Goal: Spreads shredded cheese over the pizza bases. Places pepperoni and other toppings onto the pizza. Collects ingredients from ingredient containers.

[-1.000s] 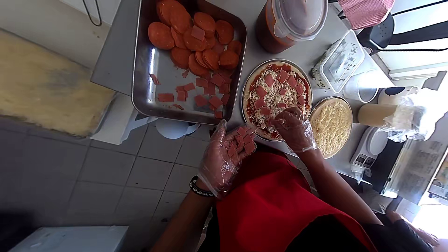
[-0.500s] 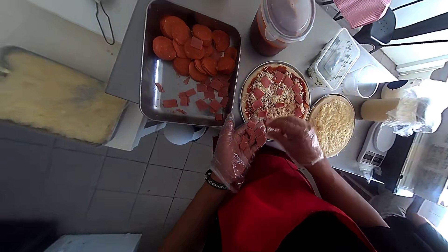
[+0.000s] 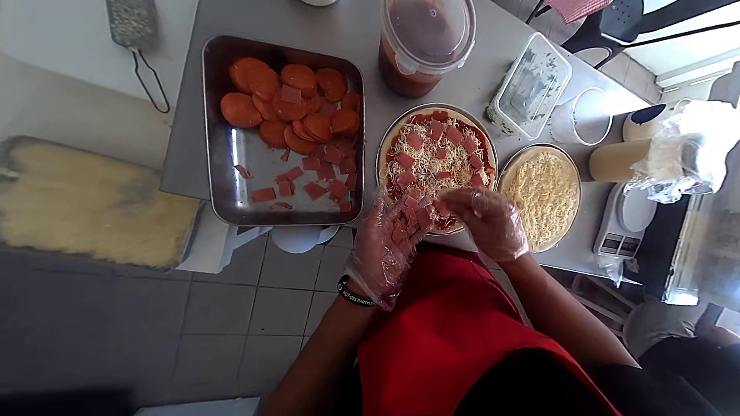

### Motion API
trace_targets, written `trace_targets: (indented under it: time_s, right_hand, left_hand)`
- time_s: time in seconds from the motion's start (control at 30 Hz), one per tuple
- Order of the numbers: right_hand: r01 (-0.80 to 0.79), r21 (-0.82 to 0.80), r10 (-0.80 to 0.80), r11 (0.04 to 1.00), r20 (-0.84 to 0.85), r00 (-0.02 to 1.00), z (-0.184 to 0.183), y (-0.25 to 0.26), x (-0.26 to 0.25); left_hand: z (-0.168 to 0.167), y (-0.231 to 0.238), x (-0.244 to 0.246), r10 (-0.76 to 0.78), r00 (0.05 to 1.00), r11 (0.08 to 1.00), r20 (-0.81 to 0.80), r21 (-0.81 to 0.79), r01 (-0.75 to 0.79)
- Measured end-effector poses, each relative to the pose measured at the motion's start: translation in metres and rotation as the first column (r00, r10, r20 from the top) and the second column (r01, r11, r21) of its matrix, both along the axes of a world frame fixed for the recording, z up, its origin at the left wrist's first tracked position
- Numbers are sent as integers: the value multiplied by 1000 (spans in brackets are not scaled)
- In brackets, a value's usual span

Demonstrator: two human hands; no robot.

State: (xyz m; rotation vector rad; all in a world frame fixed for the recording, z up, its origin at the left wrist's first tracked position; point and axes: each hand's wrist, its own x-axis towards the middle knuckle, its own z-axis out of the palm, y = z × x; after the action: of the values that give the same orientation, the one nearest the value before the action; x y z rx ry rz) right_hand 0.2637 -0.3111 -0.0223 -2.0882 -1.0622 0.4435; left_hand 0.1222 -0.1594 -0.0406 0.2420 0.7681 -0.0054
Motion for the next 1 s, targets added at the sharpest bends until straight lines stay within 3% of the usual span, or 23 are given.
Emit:
trace_targets:
  time_s: [0.1, 0.2, 0.27, 0.4, 0.5, 0.6, 0.73, 0.9, 1.0]
  right_hand:
    - [136, -114, -131, 984, 50, 990, -17, 23, 26]
    - [143, -243, -149, 959, -7, 989, -31, 54, 46]
    - [155, -293, -149, 943, 43, 988, -40, 66, 50]
    - [103, -257, -53, 961, 193, 980, -14, 56, 37]
    - [-31, -225, 53, 974, 94, 994, 16, 33, 9]
    - [-95, -159, 115, 983, 118, 986, 14, 17, -10]
    - [33, -117, -10, 993, 194, 981, 7, 8, -12]
    - [230, -117, -229, 966, 23, 973, 7, 2, -11]
    - [270, -221, -303, 937, -132, 944, 8, 1, -9]
  left_hand:
    - [3, 3, -2, -5, 1000, 999, -6, 37, 5]
    - [6, 5, -3, -1, 1000, 998, -6, 60, 2]
    - [6, 5, -3, 1, 1000, 998, -4, 59, 0]
    - [6, 6, 0, 13, 999, 999, 39, 34, -14]
    - [3, 4, 4, 39, 997, 999, 59, 14, -40]
    - [3, -1, 14, 32, 994, 999, 104, 18, -34]
    - [3, -6, 26, -20, 994, 1000, 110, -11, 22]
    - [5, -10, 33, -87, 988, 994, 124, 76, 78]
    - [9, -14, 39, -138, 990, 979, 23, 156, 133]
